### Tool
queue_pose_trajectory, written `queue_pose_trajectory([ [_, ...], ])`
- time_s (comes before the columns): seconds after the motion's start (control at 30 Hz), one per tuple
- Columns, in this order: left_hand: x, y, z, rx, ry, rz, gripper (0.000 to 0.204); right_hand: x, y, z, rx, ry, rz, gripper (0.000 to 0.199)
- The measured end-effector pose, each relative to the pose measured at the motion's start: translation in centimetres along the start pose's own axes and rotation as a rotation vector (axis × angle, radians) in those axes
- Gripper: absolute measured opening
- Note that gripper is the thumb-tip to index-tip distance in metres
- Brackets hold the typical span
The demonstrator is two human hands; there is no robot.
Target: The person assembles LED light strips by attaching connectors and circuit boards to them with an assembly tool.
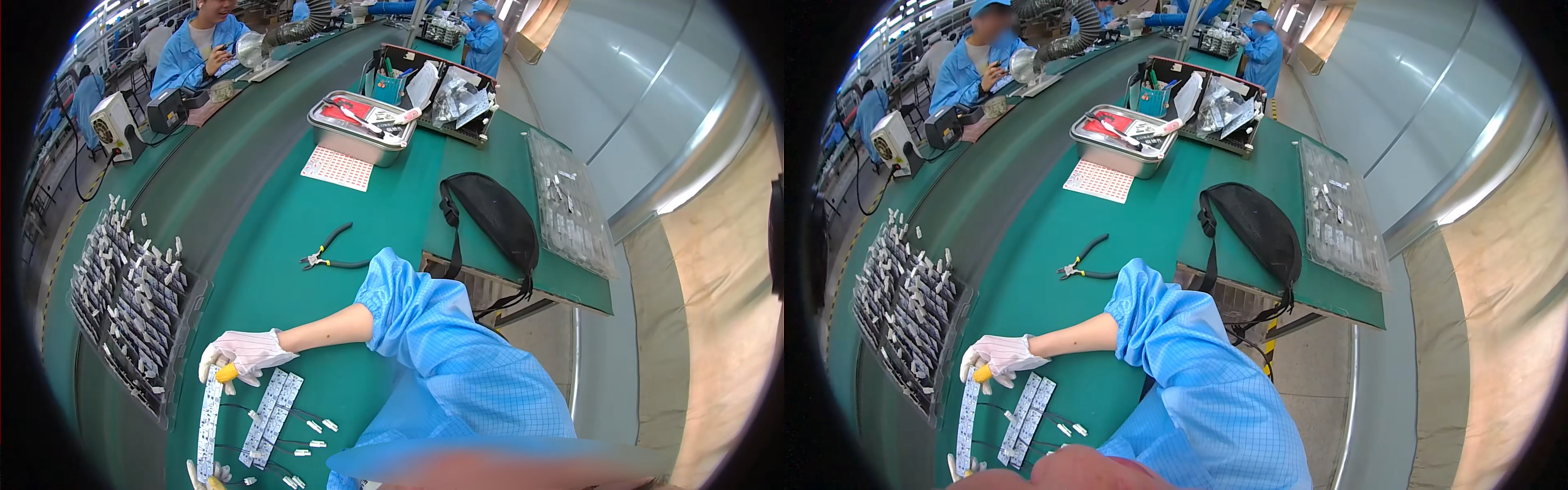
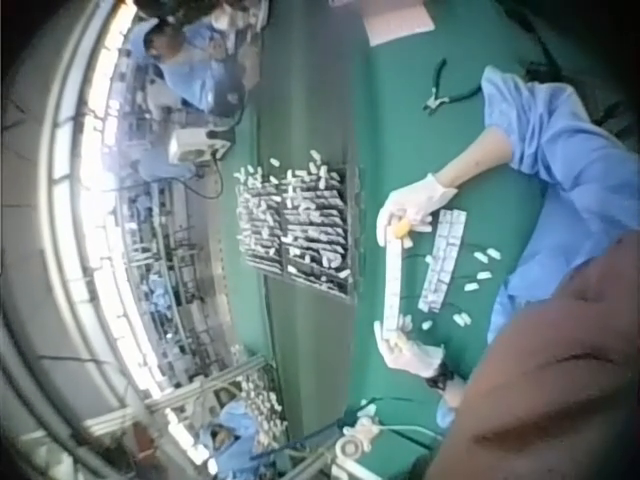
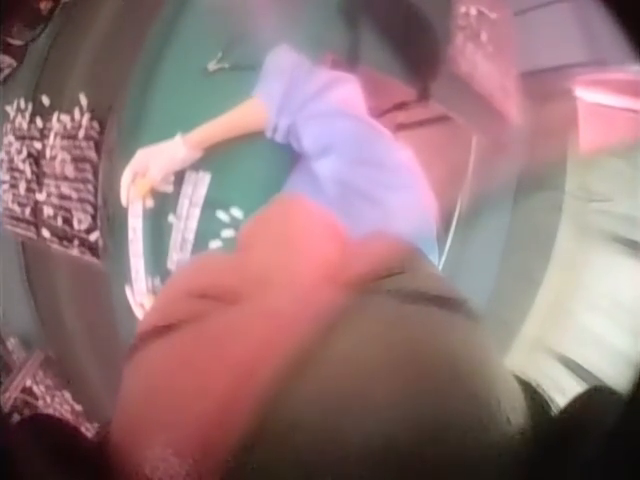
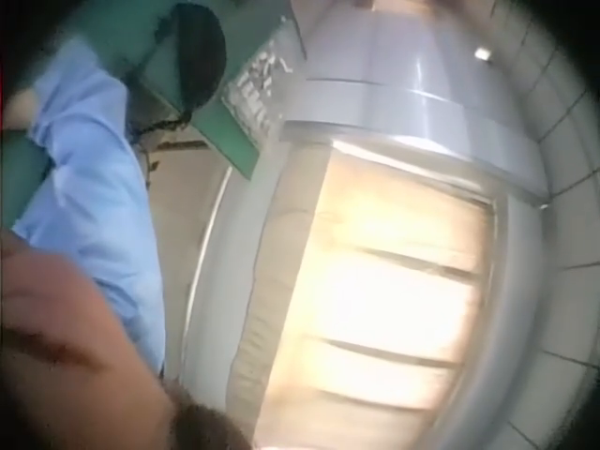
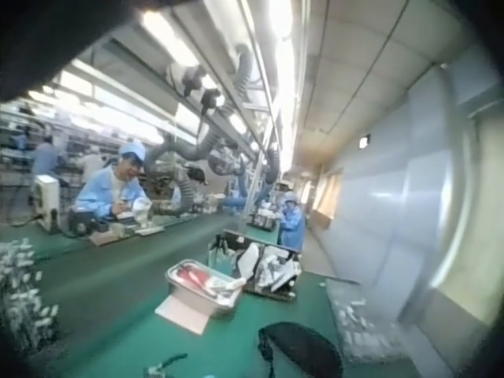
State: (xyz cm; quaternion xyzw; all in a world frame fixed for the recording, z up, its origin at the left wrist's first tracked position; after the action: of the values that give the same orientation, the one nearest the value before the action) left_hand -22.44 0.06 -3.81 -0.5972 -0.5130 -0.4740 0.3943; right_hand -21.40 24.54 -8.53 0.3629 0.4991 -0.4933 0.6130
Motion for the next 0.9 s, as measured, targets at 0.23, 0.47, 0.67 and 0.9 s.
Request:
queue_pose_trajectory([
  [0.23, -0.36, -0.15, 0.0, 0.0, -0.001, 0.004, 0.042, -0.19, 0.21, 0.08, 0.0, 0.005, 0.004, 0.031],
  [0.47, -0.37, 0.03, -0.15, 0.003, -0.002, 0.007, 0.042, 0.12, 0.06, 0.02, 0.006, 0.002, -0.001, 0.032],
  [0.67, -0.37, 0.16, -0.35, 0.006, -0.002, 0.011, 0.042, 0.5, -0.17, -0.01, 0.01, 0.01, -0.023, 0.032],
  [0.9, -0.48, 0.28, -0.49, 0.006, 0.001, 0.014, 0.042, -0.01, 0.19, 0.09, 0.001, 0.015, 0.001, 0.032],
])
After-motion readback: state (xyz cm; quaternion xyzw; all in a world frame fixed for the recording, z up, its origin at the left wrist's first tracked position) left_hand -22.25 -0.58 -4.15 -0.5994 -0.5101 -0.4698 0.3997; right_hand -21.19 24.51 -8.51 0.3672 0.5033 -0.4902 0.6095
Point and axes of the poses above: each hand's wrist, its own y-axis away from the middle knuckle, its own z-axis out of the palm, x = y × z, the point moved 2 cm from there along -y, towards the middle knuckle, and after that the axes turned 1 degree about x, right-handed, at the moved point
